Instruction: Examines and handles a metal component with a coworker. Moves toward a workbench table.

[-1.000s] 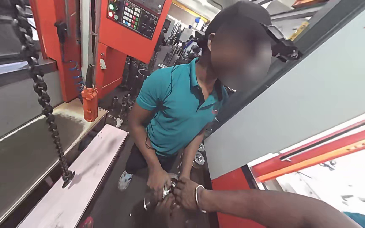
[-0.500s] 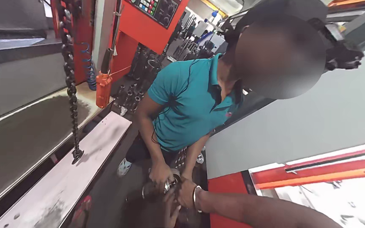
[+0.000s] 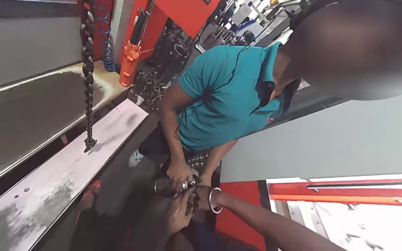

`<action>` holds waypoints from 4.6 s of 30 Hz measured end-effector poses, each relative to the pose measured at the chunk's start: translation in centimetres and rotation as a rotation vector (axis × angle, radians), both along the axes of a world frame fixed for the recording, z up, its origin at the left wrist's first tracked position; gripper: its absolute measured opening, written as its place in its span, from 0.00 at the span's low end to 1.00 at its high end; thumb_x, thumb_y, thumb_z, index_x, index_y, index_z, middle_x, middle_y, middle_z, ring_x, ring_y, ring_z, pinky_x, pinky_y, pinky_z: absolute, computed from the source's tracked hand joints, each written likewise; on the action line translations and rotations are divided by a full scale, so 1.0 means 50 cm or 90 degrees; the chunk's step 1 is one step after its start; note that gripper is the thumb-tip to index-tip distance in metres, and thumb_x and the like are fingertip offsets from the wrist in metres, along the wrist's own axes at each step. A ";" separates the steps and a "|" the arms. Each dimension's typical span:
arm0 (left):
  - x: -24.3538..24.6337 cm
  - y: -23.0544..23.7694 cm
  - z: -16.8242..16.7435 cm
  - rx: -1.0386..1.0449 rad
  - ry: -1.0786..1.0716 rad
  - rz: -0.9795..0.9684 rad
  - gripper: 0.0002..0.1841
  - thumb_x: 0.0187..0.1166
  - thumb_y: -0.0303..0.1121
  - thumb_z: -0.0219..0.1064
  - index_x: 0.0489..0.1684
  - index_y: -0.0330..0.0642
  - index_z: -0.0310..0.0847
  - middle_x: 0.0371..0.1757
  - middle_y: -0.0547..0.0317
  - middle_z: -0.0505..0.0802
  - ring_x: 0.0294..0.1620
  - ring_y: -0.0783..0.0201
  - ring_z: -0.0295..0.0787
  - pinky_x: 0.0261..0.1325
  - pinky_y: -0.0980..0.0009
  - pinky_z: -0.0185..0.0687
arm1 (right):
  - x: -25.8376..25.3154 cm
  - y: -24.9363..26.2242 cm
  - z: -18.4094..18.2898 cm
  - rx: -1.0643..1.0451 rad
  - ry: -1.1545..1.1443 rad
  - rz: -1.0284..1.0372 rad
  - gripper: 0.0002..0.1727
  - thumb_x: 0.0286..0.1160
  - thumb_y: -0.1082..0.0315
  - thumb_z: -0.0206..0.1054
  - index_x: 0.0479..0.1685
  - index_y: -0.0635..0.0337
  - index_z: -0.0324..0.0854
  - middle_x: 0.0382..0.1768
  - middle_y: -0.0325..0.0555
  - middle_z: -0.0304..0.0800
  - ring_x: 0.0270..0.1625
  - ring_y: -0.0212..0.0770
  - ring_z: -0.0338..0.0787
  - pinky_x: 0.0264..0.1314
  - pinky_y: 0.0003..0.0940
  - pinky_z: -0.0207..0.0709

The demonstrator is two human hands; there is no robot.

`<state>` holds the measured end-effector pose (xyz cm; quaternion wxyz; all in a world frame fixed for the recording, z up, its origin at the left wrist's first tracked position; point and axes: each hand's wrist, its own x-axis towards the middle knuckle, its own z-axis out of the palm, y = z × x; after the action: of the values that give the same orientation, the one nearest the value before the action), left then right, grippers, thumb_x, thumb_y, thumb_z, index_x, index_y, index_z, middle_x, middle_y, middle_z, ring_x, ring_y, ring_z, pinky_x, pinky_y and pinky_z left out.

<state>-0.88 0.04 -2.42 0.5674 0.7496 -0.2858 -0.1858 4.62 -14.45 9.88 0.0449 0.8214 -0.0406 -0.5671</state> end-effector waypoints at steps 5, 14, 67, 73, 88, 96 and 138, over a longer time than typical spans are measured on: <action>0.006 -0.005 -0.005 0.015 -0.014 -0.019 0.42 0.74 0.39 0.72 0.93 0.54 0.58 0.72 0.51 0.88 0.70 0.52 0.87 0.77 0.52 0.78 | -0.003 0.050 0.042 -0.094 0.021 0.122 0.28 0.80 0.54 0.66 0.71 0.65 0.79 0.69 0.69 0.83 0.71 0.70 0.83 0.68 0.73 0.75; -0.003 -0.017 -0.014 -0.009 -0.024 0.021 0.39 0.71 0.36 0.73 0.89 0.50 0.65 0.72 0.54 0.89 0.71 0.55 0.86 0.79 0.55 0.77 | -0.026 0.019 0.006 -0.042 -0.034 -0.054 0.29 0.85 0.49 0.59 0.71 0.65 0.79 0.66 0.68 0.85 0.71 0.68 0.84 0.72 0.73 0.72; 0.001 -0.055 -0.038 -0.091 -0.133 0.165 0.16 0.80 0.41 0.69 0.58 0.45 0.93 0.67 0.55 0.93 0.66 0.53 0.92 0.70 0.49 0.84 | -0.034 0.046 0.140 -0.064 -0.096 0.200 0.43 0.76 0.68 0.70 0.92 0.61 0.53 0.92 0.59 0.52 0.87 0.69 0.65 0.64 0.72 0.78; -0.005 -0.031 -0.039 -0.065 -0.130 0.103 0.18 0.86 0.43 0.64 0.61 0.41 0.90 0.73 0.56 0.89 0.72 0.56 0.87 0.77 0.54 0.78 | -0.036 0.054 0.081 -0.085 -0.074 0.339 0.23 0.85 0.74 0.55 0.77 0.71 0.71 0.80 0.66 0.72 0.83 0.67 0.71 0.67 0.64 0.76; 0.010 -0.050 -0.055 -0.172 -0.150 0.152 0.26 0.77 0.28 0.67 0.78 0.42 0.76 0.52 0.50 0.95 0.49 0.52 0.95 0.55 0.54 0.90 | -0.047 -0.001 0.028 -0.045 -0.244 0.491 0.10 0.78 0.72 0.66 0.47 0.73 0.84 0.39 0.64 0.89 0.41 0.65 0.92 0.33 0.56 0.84; 0.012 -0.053 -0.047 -0.142 -0.095 0.141 0.25 0.76 0.30 0.69 0.76 0.44 0.79 0.52 0.48 0.95 0.51 0.51 0.95 0.58 0.53 0.90 | -0.023 0.031 0.042 -0.166 -0.079 0.117 0.21 0.88 0.51 0.57 0.53 0.61 0.84 0.44 0.64 0.91 0.46 0.68 0.92 0.45 0.69 0.82; 0.017 -0.054 -0.044 -0.103 -0.167 0.087 0.12 0.85 0.41 0.65 0.57 0.52 0.91 0.64 0.63 0.92 0.58 0.61 0.92 0.60 0.57 0.89 | -0.089 0.036 0.049 0.064 -0.218 -0.723 0.29 0.96 0.50 0.44 0.49 0.67 0.81 0.23 0.50 0.92 0.23 0.42 0.93 0.26 0.33 0.88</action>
<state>-0.04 -2.67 -4.62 0.5950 0.7368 -0.3203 -0.0236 0.14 -12.66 12.33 -0.3116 0.7521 -0.4531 -0.3633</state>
